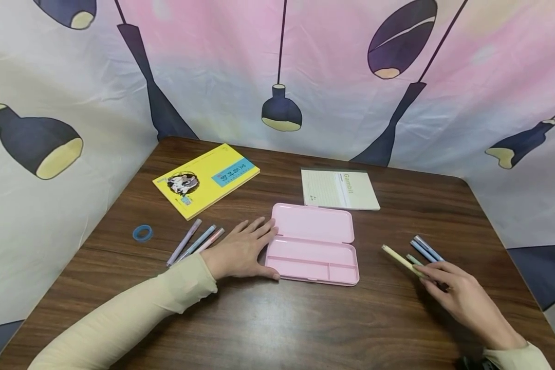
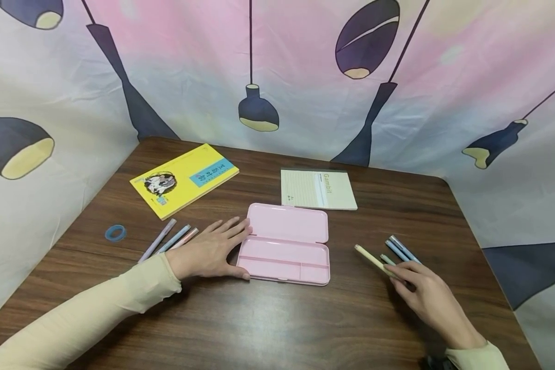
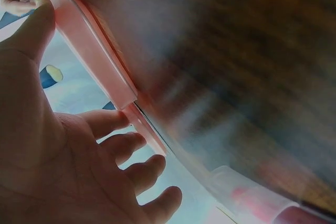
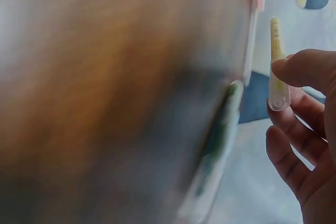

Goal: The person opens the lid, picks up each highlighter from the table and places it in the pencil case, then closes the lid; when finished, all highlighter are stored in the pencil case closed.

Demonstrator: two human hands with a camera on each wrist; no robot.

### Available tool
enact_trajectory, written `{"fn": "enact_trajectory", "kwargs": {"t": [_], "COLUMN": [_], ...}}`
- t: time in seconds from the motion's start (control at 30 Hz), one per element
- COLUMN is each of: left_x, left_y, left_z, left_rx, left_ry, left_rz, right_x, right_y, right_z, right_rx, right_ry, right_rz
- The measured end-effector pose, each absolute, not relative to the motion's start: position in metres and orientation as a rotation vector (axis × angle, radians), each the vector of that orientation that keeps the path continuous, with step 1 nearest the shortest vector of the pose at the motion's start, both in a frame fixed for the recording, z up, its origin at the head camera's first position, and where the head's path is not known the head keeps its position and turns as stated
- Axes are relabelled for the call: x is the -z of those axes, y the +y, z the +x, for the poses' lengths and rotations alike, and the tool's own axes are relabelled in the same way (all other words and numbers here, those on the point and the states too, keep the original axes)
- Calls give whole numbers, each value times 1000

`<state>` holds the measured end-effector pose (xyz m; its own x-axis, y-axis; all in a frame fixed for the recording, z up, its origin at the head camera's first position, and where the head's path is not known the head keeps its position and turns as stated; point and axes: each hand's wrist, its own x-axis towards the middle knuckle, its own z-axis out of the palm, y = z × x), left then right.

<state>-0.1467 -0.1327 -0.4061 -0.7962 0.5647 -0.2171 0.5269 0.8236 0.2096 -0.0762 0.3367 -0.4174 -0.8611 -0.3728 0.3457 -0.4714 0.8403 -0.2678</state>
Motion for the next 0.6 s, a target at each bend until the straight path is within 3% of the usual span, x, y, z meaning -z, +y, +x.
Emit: {"fn": "enact_trajectory", "kwargs": {"t": [0.6], "left_x": [404], "left_y": [-130], "left_z": [-146], "left_rx": [-174], "left_ry": [2731], "left_rz": [815], "right_x": [406], "right_y": [269], "right_z": [-134], "right_rx": [-572], "right_ry": [-2595], "right_rz": [928]}}
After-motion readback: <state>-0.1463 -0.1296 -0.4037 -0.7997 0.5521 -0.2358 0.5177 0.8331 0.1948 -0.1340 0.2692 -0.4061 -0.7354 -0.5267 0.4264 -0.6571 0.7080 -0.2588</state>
